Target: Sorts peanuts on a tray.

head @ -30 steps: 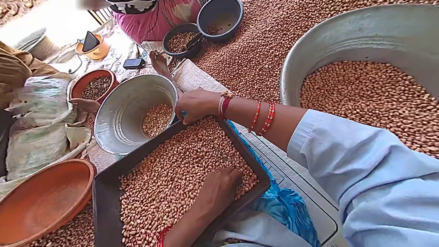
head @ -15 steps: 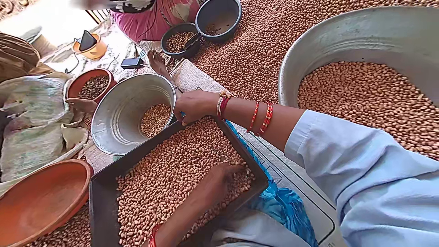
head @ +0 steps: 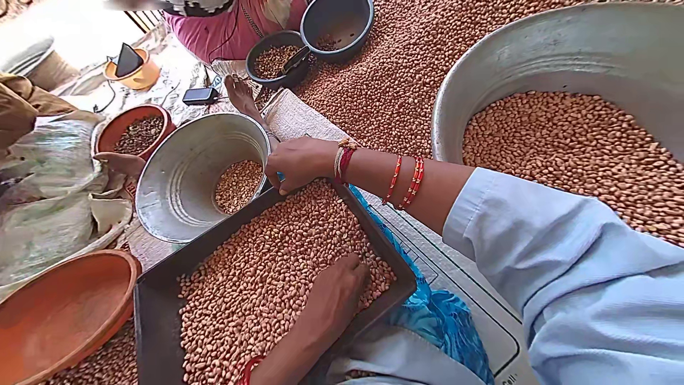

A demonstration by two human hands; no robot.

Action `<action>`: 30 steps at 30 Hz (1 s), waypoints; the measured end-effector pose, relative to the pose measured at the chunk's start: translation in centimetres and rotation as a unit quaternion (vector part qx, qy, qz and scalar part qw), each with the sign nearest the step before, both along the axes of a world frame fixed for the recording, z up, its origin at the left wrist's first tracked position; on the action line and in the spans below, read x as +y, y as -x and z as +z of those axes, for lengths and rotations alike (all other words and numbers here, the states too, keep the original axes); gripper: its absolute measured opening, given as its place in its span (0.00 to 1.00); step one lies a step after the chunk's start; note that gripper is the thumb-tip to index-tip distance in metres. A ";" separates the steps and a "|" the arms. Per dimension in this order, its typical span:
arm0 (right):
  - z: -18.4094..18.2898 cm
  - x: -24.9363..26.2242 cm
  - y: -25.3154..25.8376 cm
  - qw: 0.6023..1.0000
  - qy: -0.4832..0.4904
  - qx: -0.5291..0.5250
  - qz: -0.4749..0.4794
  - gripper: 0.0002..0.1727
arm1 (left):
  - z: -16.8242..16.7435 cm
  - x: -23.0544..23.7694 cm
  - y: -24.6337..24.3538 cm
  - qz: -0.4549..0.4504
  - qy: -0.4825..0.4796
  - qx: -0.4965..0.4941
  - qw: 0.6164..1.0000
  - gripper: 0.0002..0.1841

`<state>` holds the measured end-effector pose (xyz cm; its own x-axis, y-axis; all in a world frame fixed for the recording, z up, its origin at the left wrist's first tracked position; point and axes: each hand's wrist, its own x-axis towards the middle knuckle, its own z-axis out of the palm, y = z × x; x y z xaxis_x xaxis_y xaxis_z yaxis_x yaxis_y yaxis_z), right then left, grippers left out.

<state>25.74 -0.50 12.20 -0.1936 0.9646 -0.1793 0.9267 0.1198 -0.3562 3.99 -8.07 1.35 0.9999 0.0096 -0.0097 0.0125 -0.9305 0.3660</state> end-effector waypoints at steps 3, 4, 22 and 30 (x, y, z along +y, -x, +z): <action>0.0 0.0 0.0 1.000 0.003 -0.004 0.007 0.12 | -0.2 -0.4 0.2 0.002 -0.039 0.000 0.999 0.03; 0.0 0.1 0.0 1.000 0.004 -0.005 0.009 0.12 | -0.1 -0.4 0.3 0.008 -0.034 0.017 0.999 0.04; 0.3 0.0 0.1 0.999 0.009 -0.017 0.025 0.12 | 0.4 4.0 -3.2 0.118 0.002 0.014 0.993 0.11; 0.7 -0.1 0.2 1.000 0.015 -0.012 0.017 0.12 | 1.8 5.8 -3.0 0.183 0.283 0.028 0.941 0.15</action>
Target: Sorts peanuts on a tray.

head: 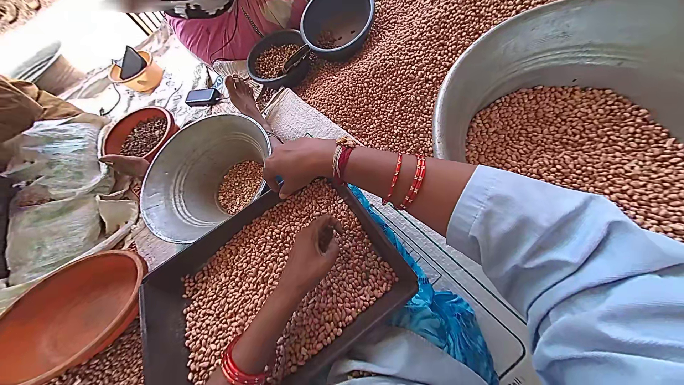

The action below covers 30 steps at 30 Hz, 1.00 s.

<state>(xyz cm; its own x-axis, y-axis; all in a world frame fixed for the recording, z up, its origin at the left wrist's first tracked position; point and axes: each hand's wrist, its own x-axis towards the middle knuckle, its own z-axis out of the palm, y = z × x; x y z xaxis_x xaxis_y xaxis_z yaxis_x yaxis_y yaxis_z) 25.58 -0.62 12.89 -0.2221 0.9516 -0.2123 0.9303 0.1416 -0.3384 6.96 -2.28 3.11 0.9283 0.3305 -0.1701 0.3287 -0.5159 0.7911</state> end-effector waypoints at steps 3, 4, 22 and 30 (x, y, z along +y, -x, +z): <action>-0.3 0.3 -0.1 1.000 -0.008 -0.002 0.008 0.12 | -0.8 -2.8 0.3 -0.112 -0.087 -0.007 0.990 0.10; -0.4 0.3 -0.1 1.000 -0.008 -0.002 0.008 0.12 | -1.0 -3.9 0.3 -0.141 -0.138 -0.018 0.980 0.09; 0.4 -3.2 3.6 0.964 0.192 -0.168 -0.076 0.11 | 1.6 -4.3 1.0 -0.137 -0.243 0.069 0.958 0.11; -1.7 -2.5 4.5 0.956 0.218 -0.169 -0.101 0.13 | 7.1 6.5 3.7 0.141 -0.477 -0.108 0.861 0.11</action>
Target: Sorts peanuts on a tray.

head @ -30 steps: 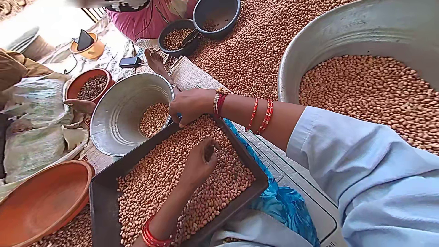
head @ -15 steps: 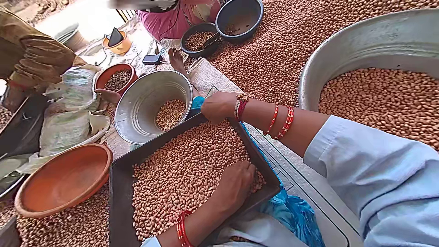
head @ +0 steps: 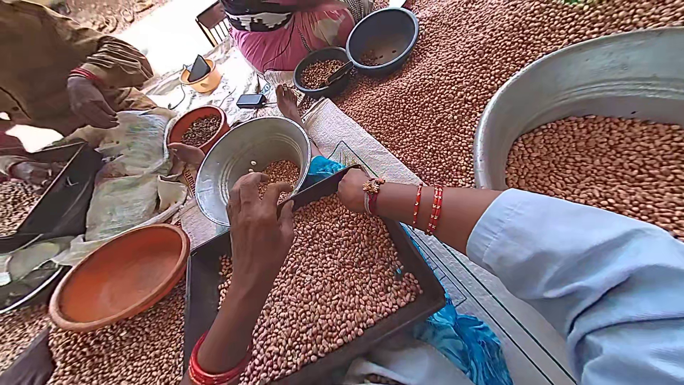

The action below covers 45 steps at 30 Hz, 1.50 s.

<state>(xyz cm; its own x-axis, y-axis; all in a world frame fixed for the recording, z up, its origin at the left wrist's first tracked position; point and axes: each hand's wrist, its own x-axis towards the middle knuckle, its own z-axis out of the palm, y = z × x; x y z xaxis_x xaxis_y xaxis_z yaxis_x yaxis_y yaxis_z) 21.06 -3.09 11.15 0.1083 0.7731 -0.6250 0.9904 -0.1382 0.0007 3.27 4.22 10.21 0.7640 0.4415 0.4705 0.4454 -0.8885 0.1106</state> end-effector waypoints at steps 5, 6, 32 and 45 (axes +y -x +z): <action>-1.2 0.1 0.0 0.999 0.007 -0.023 0.041 0.13 | -5.5 -2.1 -0.2 -0.094 0.081 0.081 0.989 0.04; -1.3 0.2 0.0 0.999 0.008 -0.023 0.042 0.13 | -6.5 -2.4 -0.2 -0.098 0.088 0.094 0.987 0.04; -1.3 0.4 0.2 0.999 0.024 -0.021 0.044 0.14 | -7.2 -3.9 1.9 -0.023 0.218 0.271 0.937 0.12; 1.1 2.5 -2.7 0.892 -0.408 0.192 0.041 0.09 | -2.9 0.3 4.5 0.021 0.083 -0.052 0.995 0.16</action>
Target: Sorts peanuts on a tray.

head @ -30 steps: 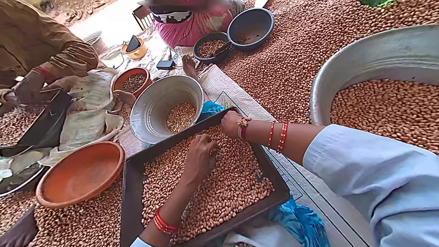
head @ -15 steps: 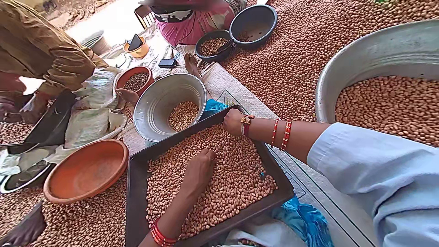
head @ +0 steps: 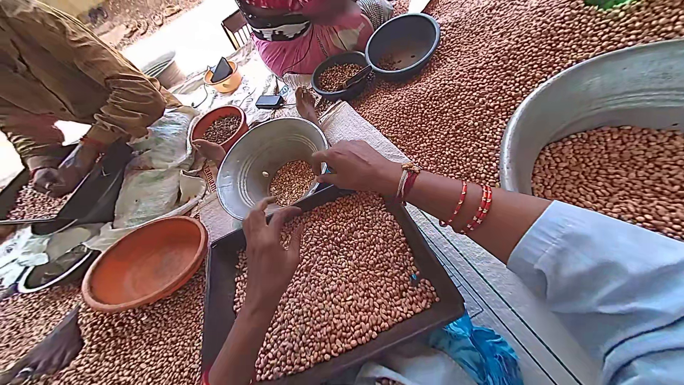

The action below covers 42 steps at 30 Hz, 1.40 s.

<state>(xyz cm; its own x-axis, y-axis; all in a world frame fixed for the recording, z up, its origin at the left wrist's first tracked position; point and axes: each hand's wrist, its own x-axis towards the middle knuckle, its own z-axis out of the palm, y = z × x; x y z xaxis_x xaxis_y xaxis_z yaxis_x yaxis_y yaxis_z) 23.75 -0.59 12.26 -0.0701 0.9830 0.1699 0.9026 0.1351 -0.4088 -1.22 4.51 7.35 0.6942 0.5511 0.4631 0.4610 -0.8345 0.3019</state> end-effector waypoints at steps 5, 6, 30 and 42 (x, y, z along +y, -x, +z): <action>-2.1 -0.7 1.7 0.969 0.174 -0.136 0.108 0.08 | -4.4 -4.1 -0.2 -0.098 0.083 0.154 0.980 0.05; -2.5 -0.9 2.2 0.959 0.198 -0.154 0.131 0.09 | -4.8 -4.6 -0.4 -0.096 0.088 0.181 0.975 0.05; -3.1 -2.1 3.9 0.910 0.286 -0.198 0.226 0.12 | -6.2 -4.9 -2.1 -0.150 0.071 0.215 0.962 0.08; -4.7 -2.9 5.2 0.905 0.280 -0.171 0.271 0.11 | -3.5 -1.1 0.1 -0.050 0.323 0.106 0.939 0.15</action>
